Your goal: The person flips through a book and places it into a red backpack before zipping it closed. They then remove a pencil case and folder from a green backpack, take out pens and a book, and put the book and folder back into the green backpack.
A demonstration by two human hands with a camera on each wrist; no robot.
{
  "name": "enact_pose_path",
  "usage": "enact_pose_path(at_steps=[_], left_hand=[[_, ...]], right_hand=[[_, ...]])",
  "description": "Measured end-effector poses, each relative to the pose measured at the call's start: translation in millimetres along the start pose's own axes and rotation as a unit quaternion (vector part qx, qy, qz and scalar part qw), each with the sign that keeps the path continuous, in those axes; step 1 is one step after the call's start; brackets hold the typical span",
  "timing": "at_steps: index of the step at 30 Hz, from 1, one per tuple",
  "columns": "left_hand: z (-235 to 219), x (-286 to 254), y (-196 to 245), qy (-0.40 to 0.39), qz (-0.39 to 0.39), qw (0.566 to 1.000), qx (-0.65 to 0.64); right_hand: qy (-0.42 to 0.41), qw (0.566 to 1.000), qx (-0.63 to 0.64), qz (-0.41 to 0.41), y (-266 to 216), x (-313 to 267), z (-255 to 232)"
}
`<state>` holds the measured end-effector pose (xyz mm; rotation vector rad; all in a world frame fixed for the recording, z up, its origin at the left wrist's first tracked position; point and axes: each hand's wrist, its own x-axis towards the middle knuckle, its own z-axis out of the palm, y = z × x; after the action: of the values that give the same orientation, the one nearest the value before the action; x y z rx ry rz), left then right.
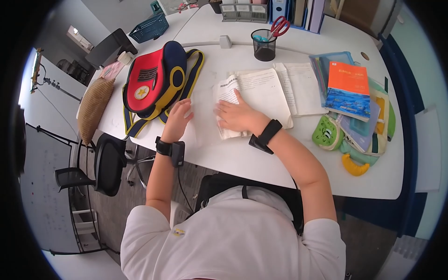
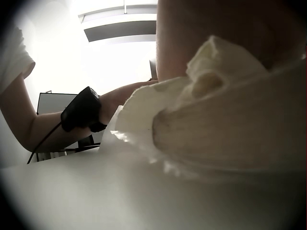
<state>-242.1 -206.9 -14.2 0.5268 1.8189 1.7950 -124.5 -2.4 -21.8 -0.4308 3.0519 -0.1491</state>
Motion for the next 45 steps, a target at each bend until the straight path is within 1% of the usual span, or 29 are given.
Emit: enact_pose_path(at_steps=[1, 2, 4, 5, 7, 8, 10, 11, 13, 14, 17, 20, 23, 26, 29, 32, 35, 38, 41, 44, 45], left_hand=[[-3.7, -0.9, -0.6, 0.000, -0.003, 0.999, -0.036], [-4.8, -0.6, -0.8, 0.005, -0.028, 0.996, -0.089], [-2.3, 1.4, 3.1, 0.015, -0.076, 0.978, -0.195], [-1.7, 4.0, 3.1, -0.021, -0.087, 0.965, -0.249], [1.4, 8.8, 3.4, -0.093, -0.107, 0.925, -0.353], [6.3, 9.2, 2.7, -0.113, -0.116, 0.910, -0.381], [25.2, 7.9, 4.6, -0.150, -0.133, 0.877, -0.437], [31.8, 9.2, 3.1, -0.176, -0.124, 0.880, -0.424], [47.0, 12.3, 2.4, -0.226, -0.105, 0.884, -0.397], [56.6, 13.5, 2.8, -0.237, -0.080, 0.896, -0.367], [77.1, 16.6, -0.5, -0.224, -0.040, 0.907, -0.354], [94.6, 14.5, 1.7, -0.188, -0.036, 0.916, -0.353], [103.8, 5.1, 10.6, -0.219, -0.044, 0.892, -0.393], [105.0, -0.2, 15.7, -0.211, -0.062, 0.887, -0.405], [104.0, 1.7, 9.9, -0.221, -0.047, 0.878, -0.423], [101.6, -0.1, 8.6, -0.216, -0.065, 0.875, -0.429], [103.2, -2.0, 11.3, -0.180, -0.052, 0.880, -0.437], [96.4, 2.5, 4.3, -0.177, -0.065, 0.868, -0.460], [102.1, -5.2, 14.0, -0.160, -0.052, 0.875, -0.454], [103.9, -6.5, 13.0, -0.148, -0.041, 0.866, -0.476], [103.1, -6.2, 11.7, -0.148, -0.047, 0.866, -0.474]], right_hand=[[-0.006, 1.000, 0.012, -0.004, 0.4, 1.1, -0.6], [-0.012, 1.000, 0.024, -0.009, 0.6, 1.6, -1.4], [0.027, 0.993, 0.118, -0.010, 2.3, -1.8, -3.8], [0.046, 0.985, 0.165, -0.010, 3.2, -3.7, -5.7], [0.084, 0.965, 0.247, -0.019, 4.9, -5.9, -14.4], [0.103, 0.952, 0.288, -0.023, 6.2, -6.9, -16.9], [0.160, 0.948, 0.275, -0.020, 15.2, -8.9, -4.9], [0.189, 0.944, 0.269, -0.018, 19.5, -9.8, 2.0], [0.211, 0.956, 0.196, 0.063, 16.7, -15.6, 1.7], [0.220, 0.957, 0.158, 0.105, 14.3, -19.2, 1.6], [0.164, 0.952, 0.183, 0.184, 10.0, -26.6, -2.7], [0.132, 0.955, 0.205, 0.167, 12.6, -26.3, -0.8], [0.126, 0.958, 0.207, 0.151, 17.3, -21.4, 5.4], [0.146, 0.948, 0.254, 0.127, 22.2, -20.0, 8.0], [0.154, 0.940, 0.290, 0.095, 20.1, -19.0, 3.8], [0.143, 0.917, 0.361, 0.086, 17.1, -15.7, -4.8], [0.124, 0.919, 0.368, 0.073, 14.7, -13.3, -11.5], [0.140, 0.958, 0.242, 0.067, 10.4, -7.7, -4.3], [0.162, 0.962, 0.207, 0.073, 9.0, -3.1, -0.8], [0.136, 0.966, 0.200, 0.096, 4.6, -0.1, -8.5], [0.136, 0.959, 0.234, 0.080, 3.7, -0.6, -10.2]])
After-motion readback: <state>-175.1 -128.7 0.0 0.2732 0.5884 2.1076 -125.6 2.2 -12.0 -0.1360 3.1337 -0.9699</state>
